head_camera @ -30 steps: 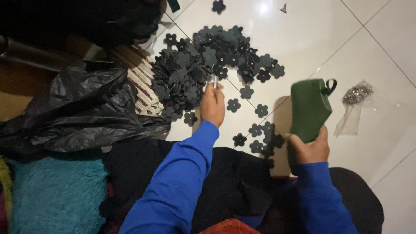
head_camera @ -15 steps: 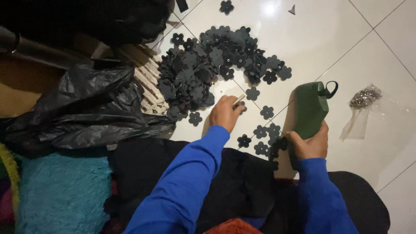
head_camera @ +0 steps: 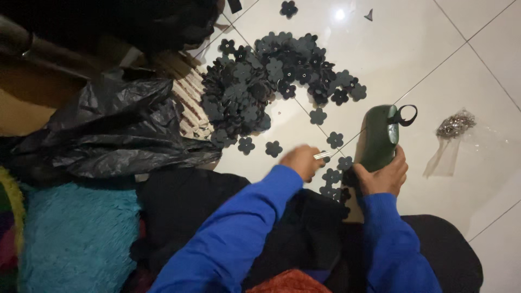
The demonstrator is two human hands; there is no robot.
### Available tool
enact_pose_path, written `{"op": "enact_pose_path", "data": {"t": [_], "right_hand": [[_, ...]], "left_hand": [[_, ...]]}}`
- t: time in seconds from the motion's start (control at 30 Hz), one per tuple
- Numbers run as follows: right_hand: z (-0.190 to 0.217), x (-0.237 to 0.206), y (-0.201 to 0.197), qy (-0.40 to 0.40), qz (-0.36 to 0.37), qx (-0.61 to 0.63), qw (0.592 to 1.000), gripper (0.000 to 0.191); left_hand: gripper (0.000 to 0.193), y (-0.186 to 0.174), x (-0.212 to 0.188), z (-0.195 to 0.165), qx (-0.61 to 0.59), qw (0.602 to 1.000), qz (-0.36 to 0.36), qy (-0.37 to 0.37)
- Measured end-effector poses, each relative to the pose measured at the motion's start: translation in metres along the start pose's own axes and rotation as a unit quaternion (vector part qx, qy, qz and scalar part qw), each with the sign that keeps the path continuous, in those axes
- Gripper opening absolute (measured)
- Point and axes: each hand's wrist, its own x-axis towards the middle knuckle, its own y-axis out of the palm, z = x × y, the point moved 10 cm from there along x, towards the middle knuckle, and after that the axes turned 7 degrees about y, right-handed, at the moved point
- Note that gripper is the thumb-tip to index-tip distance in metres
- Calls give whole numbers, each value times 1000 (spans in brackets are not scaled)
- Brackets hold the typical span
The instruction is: The person sits on the floor and repeatedly picks up small black flower-shaped pieces, inserts a metal pin into each one, and places them into a green pouch. The person continues this process for many pieces throughout the clip.
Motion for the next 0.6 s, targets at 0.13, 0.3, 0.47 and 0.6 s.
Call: {"op": "enact_pose_path", "data": {"t": [0.13,0.3,0.47,0.6], "right_hand": [[0,1,3,-19,-2,-4,1000,107],[-2,3,1,-33,-34,-19,999,106],[0,4,-1,-53,-38,-33,997,105],[-6,7,1,-7,-18,-34,999,108]], "left_hand": [[15,-86,-13,25,132,978,-163,-3],[20,-121,-40,44,159,958,-235,-31],[8,-105,-32,49,174,954,-242,-9],[9,-96,-17,59,197,951,-237,10]]}}
